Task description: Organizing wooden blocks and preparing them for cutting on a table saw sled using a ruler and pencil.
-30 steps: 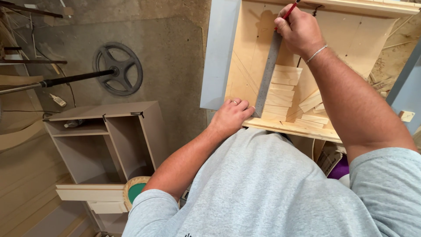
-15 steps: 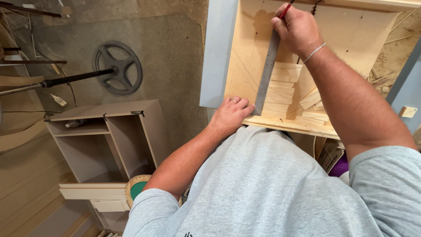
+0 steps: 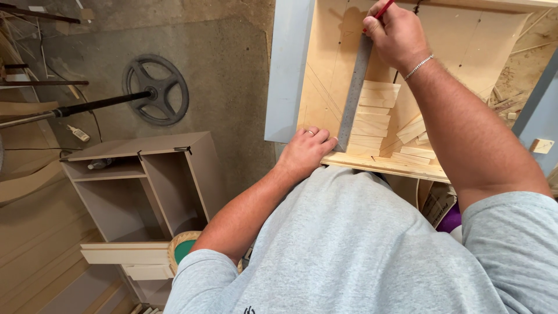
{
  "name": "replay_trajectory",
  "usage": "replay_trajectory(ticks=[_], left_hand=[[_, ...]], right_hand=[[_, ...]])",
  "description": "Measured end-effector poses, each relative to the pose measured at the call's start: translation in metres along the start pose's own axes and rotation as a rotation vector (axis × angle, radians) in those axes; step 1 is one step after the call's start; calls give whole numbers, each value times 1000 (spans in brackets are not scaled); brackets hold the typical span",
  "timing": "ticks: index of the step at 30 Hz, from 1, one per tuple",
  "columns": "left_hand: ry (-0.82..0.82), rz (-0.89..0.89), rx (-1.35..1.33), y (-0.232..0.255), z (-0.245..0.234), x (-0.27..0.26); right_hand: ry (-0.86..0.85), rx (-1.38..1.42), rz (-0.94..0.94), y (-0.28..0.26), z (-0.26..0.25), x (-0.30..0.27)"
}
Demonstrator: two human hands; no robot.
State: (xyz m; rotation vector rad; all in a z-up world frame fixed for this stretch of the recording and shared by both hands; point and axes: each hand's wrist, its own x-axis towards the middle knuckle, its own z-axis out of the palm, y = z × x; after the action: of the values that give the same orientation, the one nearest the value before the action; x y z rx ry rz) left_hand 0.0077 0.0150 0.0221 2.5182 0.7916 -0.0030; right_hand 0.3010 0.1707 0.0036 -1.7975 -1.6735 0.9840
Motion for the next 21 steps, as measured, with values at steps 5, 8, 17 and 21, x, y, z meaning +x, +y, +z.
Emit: replay_trajectory(ticks=[5, 8, 17, 21], left_hand=[[4, 2, 26, 0, 3, 0], [-3, -1, 19, 0, 1, 1], [-25, -1, 1, 0, 3, 0], [-12, -6, 2, 0, 3, 0]], right_hand=[[-3, -72, -28, 6, 1, 0], [6, -112, -56, 14, 0, -2], [28, -134, -87, 13, -2, -5], [-4, -110, -61, 8, 0, -5]])
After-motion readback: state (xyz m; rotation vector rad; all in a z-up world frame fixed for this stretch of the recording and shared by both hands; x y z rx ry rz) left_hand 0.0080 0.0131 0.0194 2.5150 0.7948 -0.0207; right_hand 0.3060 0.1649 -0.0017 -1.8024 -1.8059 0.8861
